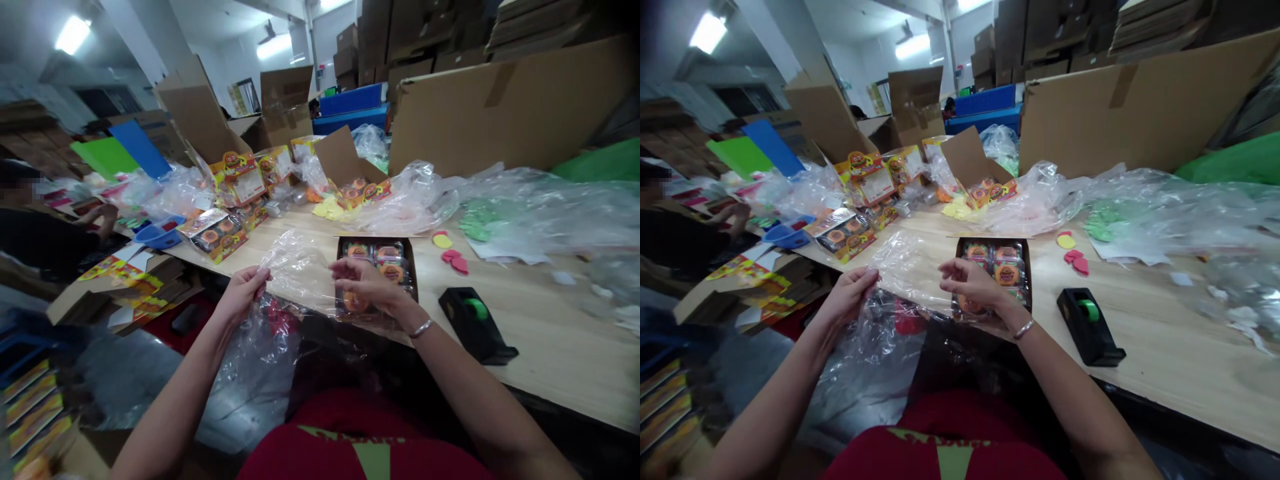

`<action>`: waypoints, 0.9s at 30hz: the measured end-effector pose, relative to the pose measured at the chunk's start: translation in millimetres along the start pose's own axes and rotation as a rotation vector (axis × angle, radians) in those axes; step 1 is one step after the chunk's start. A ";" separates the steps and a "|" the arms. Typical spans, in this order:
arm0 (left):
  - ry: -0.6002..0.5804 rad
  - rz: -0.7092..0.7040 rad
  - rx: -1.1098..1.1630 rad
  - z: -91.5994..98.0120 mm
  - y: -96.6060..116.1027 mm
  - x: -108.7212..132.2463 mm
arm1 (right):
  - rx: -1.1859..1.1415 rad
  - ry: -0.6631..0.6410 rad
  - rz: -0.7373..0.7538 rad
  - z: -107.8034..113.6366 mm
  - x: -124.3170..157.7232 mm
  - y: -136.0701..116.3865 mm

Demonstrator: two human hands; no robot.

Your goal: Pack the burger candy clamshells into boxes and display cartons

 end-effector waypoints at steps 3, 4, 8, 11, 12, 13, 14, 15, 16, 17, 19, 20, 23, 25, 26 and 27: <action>0.001 -0.020 0.002 4.7 4.7 3.4 | 0.109 0.067 0.049 -3.4 2.5 -0.2; -0.047 -0.012 -0.013 5.1 5.9 5.1 | 0.097 0.135 0.045 0.0 2.4 -0.6; -0.411 0.184 -0.286 6.7 -1.7 15.9 | -0.073 0.502 -0.002 31.5 4.4 -2.6; 0.006 0.029 -0.547 39.7 3.2 17.5 | -0.160 0.709 0.024 54.2 12.3 -5.4; 0.243 -0.081 -0.585 55.1 8.3 22.6 | -0.178 0.751 0.035 58.7 16.4 -5.8; 0.463 -0.187 -0.610 69.8 12.2 31.8 | -0.191 0.780 0.042 61.5 21.1 -5.4; 0.609 -0.250 -0.631 82.0 13.0 43.3 | -0.198 0.801 0.046 62.9 26.1 -4.3; 0.656 -0.244 -0.655 91.6 9.5 55.0 | -0.197 0.814 0.048 63.3 31.1 -2.5; 0.633 -0.184 -0.672 99.0 3.0 66.9 | -0.190 0.824 0.048 63.3 35.9 0.2; 0.552 -0.083 -0.673 104.0 -6.0 79.3 | -0.175 0.837 0.048 63.4 40.3 3.7; 0.402 0.082 -0.652 108.2 -19.9 108.5 | -0.132 0.879 0.047 64.5 46.7 11.9; 0.425 0.073 -0.650 109.2 -18.9 124.3 | -0.116 0.886 0.040 64.8 47.8 16.5; 0.556 -0.207 -0.545 97.7 11.6 164.0 | -0.097 0.863 0.016 61.8 43.9 27.7; 0.229 -0.209 -0.309 68.6 32.5 173.0 | -0.081 0.838 -0.001 55.8 38.0 31.4; 0.026 -0.150 -0.247 50.2 41.7 175.6 | -0.055 0.830 -0.010 52.0 35.2 32.0; -0.115 -0.108 -0.218 33.7 50.7 178.3 | -0.012 0.814 -0.022 47.8 32.5 31.8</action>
Point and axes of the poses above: each hand's wrist, its own x-axis away from the middle knuckle, its own z-axis out of the back of the hand, y = z × x, the point moved 4 cm from there along -x, towards the middle knuckle, and after that the axes turned 7 degrees about x, right-handed, at the moved point
